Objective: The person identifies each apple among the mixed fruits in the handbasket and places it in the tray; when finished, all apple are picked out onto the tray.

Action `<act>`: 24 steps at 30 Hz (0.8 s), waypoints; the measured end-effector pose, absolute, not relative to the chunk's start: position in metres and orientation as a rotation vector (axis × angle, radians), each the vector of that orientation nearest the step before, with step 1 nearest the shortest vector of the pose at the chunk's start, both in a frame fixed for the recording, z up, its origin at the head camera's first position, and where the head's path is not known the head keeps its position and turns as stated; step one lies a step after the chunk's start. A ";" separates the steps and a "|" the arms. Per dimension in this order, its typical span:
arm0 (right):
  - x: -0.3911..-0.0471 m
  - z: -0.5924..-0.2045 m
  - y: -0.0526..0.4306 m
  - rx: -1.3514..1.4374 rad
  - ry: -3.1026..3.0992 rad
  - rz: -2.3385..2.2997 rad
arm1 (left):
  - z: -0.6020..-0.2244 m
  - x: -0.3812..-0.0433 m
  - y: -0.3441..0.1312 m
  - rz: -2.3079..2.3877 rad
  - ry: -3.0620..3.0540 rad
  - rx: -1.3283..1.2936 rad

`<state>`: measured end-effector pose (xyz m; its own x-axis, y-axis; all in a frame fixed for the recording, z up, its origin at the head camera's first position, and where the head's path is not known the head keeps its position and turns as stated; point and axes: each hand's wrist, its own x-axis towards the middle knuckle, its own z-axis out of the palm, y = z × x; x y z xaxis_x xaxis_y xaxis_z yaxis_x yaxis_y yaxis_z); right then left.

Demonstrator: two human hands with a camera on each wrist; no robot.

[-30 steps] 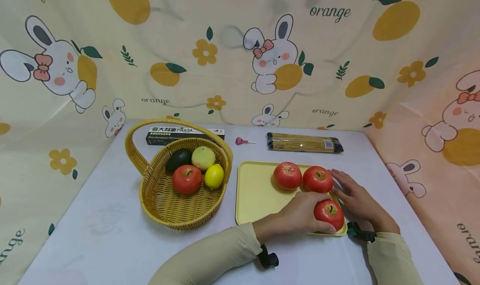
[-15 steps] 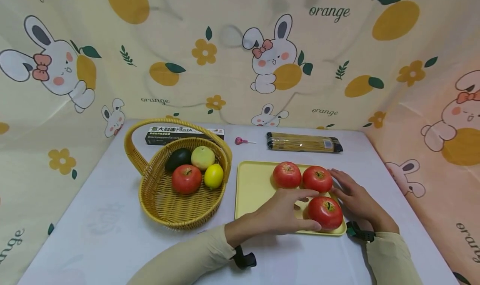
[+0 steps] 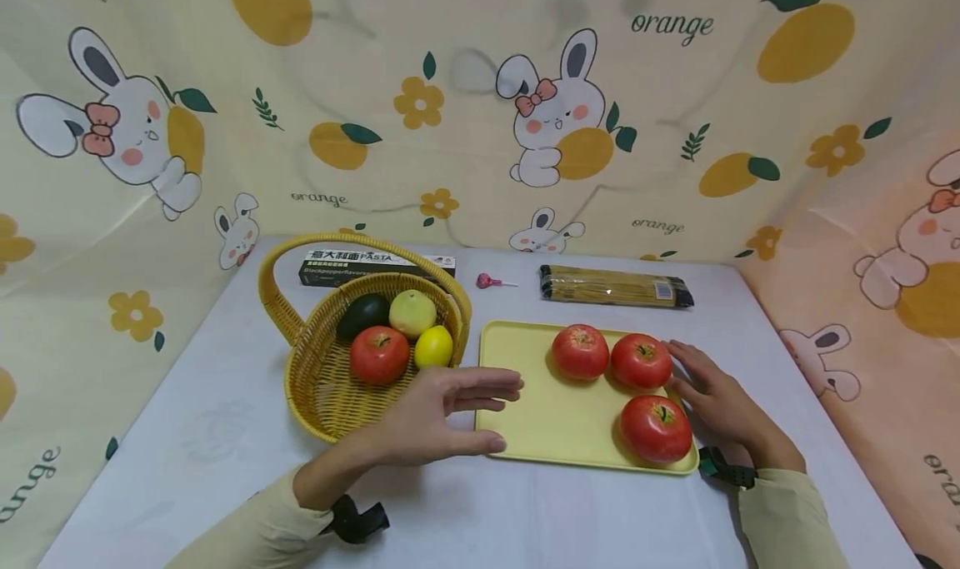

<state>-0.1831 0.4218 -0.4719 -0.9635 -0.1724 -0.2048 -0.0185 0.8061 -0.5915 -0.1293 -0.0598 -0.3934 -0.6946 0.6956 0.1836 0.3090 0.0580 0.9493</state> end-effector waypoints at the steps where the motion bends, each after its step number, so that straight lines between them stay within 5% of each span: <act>1: -0.183 -0.472 0.422 -0.142 2.743 -0.895 | -0.394 -0.130 -0.070 1.672 2.041 1.005; 15: -0.179 -0.474 0.424 -0.116 2.745 -0.886 | -0.397 -0.151 -0.196 1.802 2.234 0.838; 24: -0.180 -0.473 0.420 -0.132 2.749 -0.890 | -0.407 -0.167 -0.220 1.816 2.398 0.679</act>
